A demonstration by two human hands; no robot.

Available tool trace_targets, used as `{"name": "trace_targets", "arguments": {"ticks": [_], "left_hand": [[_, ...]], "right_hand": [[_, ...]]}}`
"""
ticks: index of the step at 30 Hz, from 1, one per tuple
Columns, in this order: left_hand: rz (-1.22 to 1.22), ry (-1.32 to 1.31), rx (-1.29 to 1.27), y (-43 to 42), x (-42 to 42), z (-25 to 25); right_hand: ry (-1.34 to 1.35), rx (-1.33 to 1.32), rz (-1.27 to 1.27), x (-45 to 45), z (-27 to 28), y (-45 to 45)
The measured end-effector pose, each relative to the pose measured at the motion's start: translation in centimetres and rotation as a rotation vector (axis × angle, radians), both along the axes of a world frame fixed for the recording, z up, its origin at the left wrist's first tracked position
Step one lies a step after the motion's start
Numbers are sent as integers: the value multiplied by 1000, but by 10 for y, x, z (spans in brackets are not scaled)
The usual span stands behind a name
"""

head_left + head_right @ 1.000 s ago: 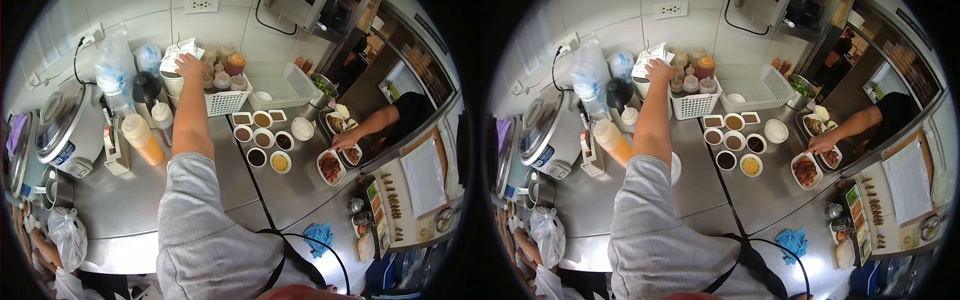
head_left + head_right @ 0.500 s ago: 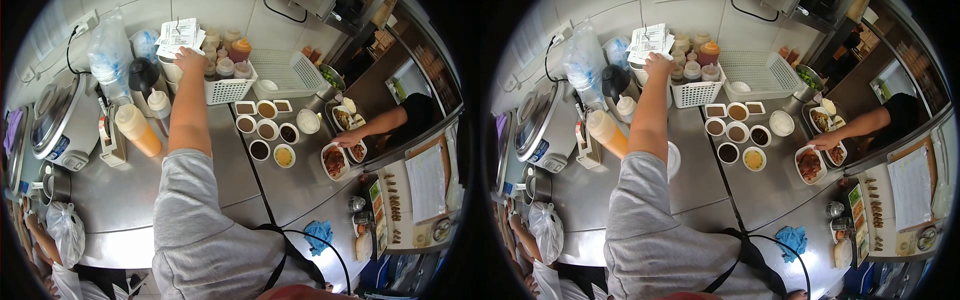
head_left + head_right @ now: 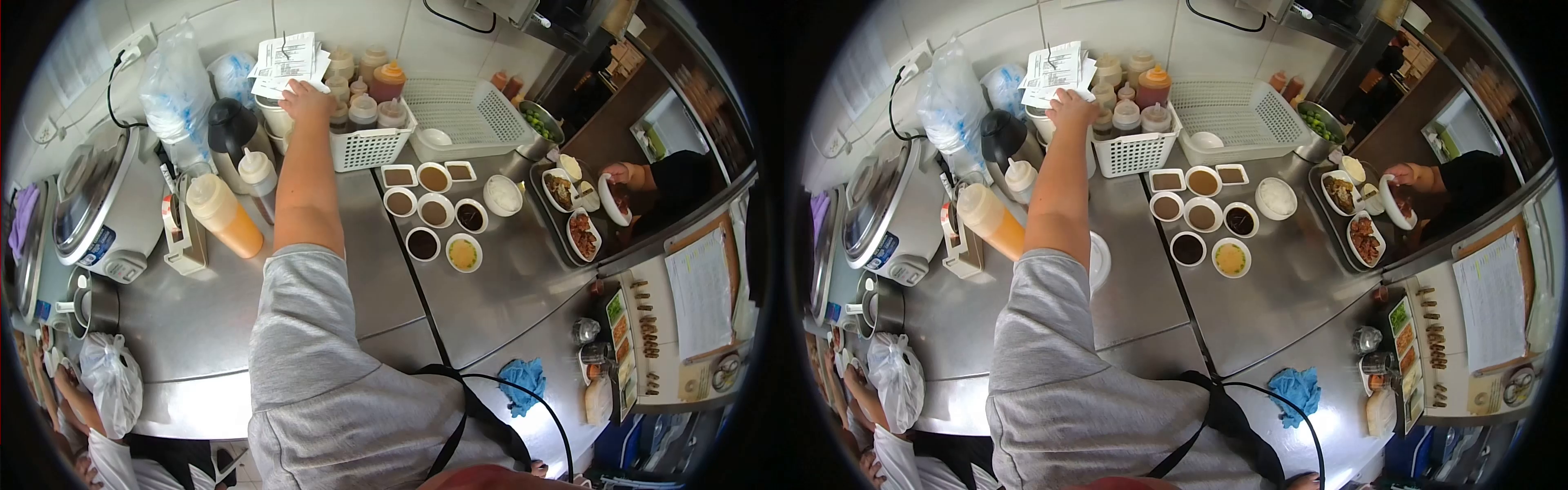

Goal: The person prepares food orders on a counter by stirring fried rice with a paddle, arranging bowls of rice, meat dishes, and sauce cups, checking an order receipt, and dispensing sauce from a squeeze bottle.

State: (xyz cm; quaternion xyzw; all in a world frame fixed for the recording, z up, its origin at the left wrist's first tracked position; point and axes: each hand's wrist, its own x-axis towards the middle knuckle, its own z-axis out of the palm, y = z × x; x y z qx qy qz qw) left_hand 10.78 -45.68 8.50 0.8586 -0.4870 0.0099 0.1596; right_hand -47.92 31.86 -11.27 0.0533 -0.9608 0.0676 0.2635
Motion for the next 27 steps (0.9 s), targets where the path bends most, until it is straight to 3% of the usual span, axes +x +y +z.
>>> {"name": "trace_targets", "arguments": {"ticks": [20,23,24,25,27], "left_hand": [[-30,53,-8,11,-2,10],[-31,101,-36,2,3,6],[-74,175,56,-1,9,12],[-114,250,149,-4,15,19],[-432,-39,168,-65,54,-10]], "right_hand": [[-12,28,-3,-5,-18,33],[-88,382,126,4,-9,40],[-120,534,190,13,1,30],[-155,400,79,27,10,15],[-216,194,-46,50,26,-2]]}}
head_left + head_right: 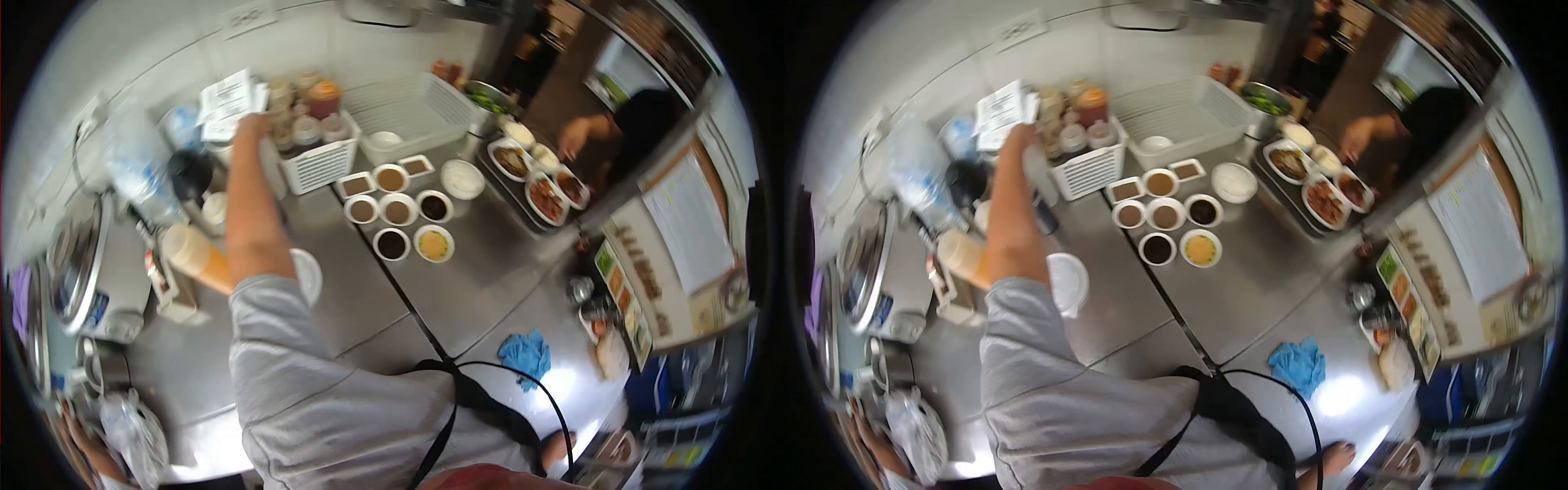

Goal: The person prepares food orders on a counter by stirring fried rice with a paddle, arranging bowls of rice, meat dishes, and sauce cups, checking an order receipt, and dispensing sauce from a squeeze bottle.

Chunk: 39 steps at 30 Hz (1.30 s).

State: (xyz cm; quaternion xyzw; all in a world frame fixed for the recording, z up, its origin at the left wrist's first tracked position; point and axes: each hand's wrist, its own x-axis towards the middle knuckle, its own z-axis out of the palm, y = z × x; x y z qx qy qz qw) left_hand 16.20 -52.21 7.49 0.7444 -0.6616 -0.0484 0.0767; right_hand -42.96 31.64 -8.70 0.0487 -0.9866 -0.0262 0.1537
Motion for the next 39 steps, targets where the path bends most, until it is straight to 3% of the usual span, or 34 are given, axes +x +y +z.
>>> {"name": "trace_targets", "arguments": {"ticks": [1,2,3,4,5,7,10,15,17,19,22,24,29,39], "left_hand": [[-157,-134,-48,-28,17,-12],[-44,38,-310,18,-3,21],[-71,206,-683,16,-1,17],[-116,281,-671,50,-18,51],[-199,219,-810,42,-12,53],[-241,766,-677,74,-37,85],[-346,854,-726,135,-86,128],[-858,1278,-265,241,-167,167],[-1260,1266,-158,304,-202,183],[-1744,1448,124,359,-224,190],[-2309,1360,489,407,-252,204],[-2509,1331,692,437,-262,202],[-2700,1432,1050,498,-274,189],[-2627,1700,1361,556,-279,166]], "right_hand": [[-20,-75,-22,1,5,1],[-5,81,44,-3,-4,8],[32,-119,-24,3,0,1],[-29,-129,-98,18,21,-18],[-35,-123,-152,17,19,-19],[-67,-159,-206,22,27,-26],[-38,-134,-241,22,23,-27],[-53,-138,-253,25,28,-31],[-52,-141,-253,24,29,-29],[-27,-130,-245,21,19,-24],[-34,-152,-256,24,23,-26],[-59,-180,-264,28,30,-30],[-66,-179,-274,29,31,-31],[6,-149,-272,20,15,-22]]}}
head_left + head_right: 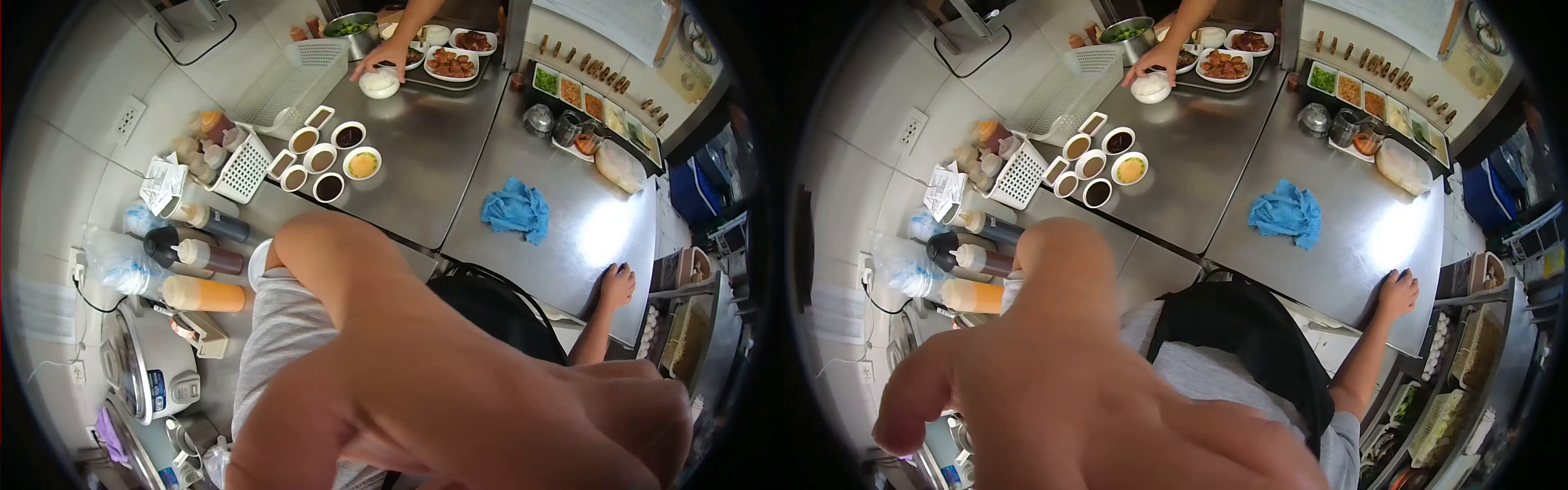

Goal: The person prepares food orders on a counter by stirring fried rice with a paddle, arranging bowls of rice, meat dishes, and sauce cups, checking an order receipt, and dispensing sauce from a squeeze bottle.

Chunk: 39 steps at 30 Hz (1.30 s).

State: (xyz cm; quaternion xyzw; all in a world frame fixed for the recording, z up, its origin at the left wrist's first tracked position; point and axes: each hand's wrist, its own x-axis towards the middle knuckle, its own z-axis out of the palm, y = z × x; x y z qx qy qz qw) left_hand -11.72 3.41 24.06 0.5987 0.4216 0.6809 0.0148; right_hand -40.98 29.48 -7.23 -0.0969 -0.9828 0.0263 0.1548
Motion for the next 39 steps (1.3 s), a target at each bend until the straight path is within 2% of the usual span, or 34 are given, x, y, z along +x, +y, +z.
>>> {"name": "trace_targets", "arguments": {"ticks": [28,39], "left_hand": [[-5,-4,60,17,-23,-10],[-42,0,69,21,-28,-11]], "right_hand": [[-71,20,-26,-7,-5,4],[-92,-23,-14,3,11,-3]]}}
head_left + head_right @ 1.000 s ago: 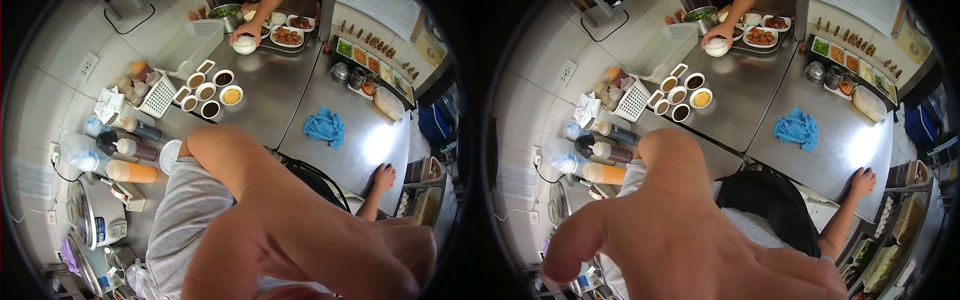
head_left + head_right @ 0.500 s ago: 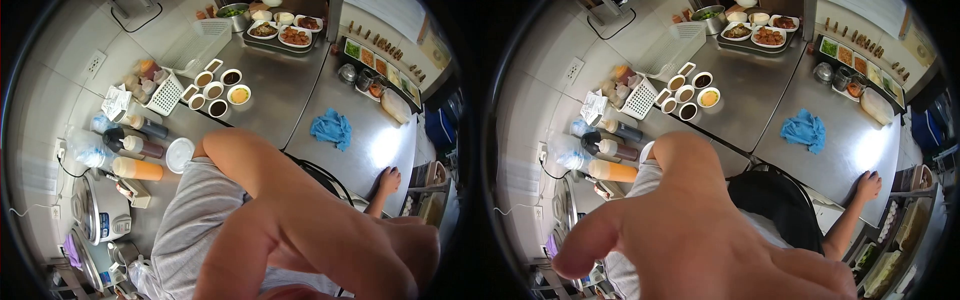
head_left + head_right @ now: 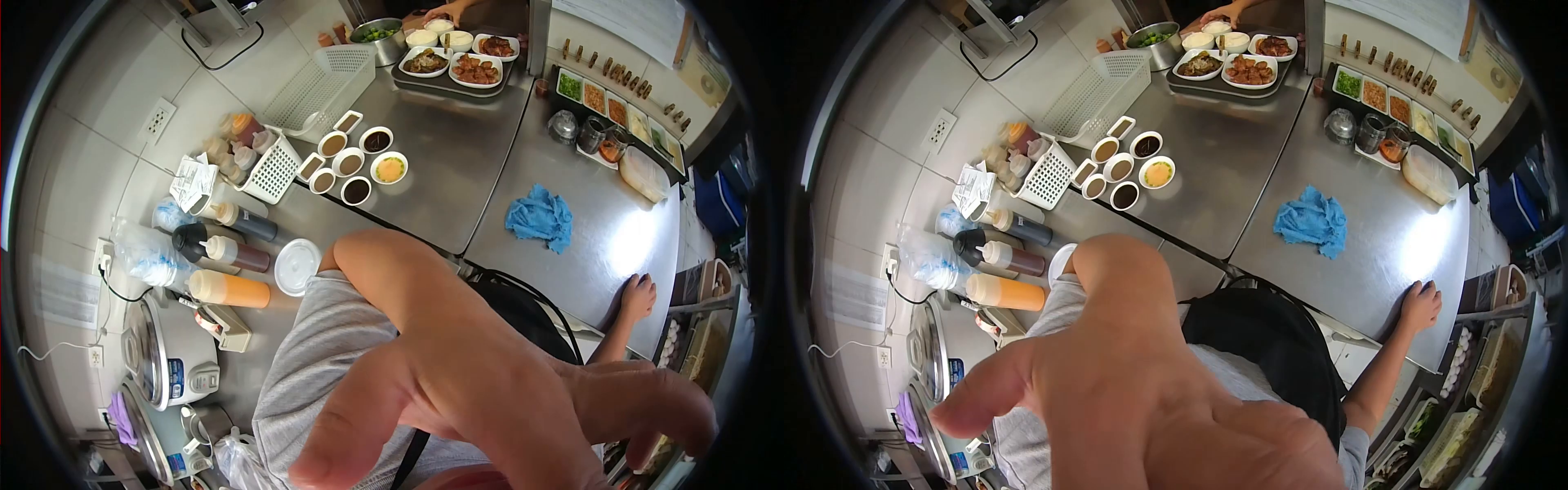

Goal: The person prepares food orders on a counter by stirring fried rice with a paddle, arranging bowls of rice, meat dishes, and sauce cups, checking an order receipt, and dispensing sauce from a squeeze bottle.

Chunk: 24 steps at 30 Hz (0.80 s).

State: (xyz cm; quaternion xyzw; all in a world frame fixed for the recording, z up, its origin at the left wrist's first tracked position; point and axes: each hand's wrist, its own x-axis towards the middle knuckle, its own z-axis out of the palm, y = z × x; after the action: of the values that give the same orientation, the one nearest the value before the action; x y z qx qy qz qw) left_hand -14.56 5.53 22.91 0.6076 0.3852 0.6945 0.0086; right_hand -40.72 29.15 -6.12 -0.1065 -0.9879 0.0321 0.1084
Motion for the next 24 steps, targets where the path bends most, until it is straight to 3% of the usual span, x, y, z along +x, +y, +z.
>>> {"name": "trace_targets", "arguments": {"ticks": [24], "left_hand": [[-31,19,14,3,-6,0]], "right_hand": [[0,-4,5,-2,-4,2]]}}
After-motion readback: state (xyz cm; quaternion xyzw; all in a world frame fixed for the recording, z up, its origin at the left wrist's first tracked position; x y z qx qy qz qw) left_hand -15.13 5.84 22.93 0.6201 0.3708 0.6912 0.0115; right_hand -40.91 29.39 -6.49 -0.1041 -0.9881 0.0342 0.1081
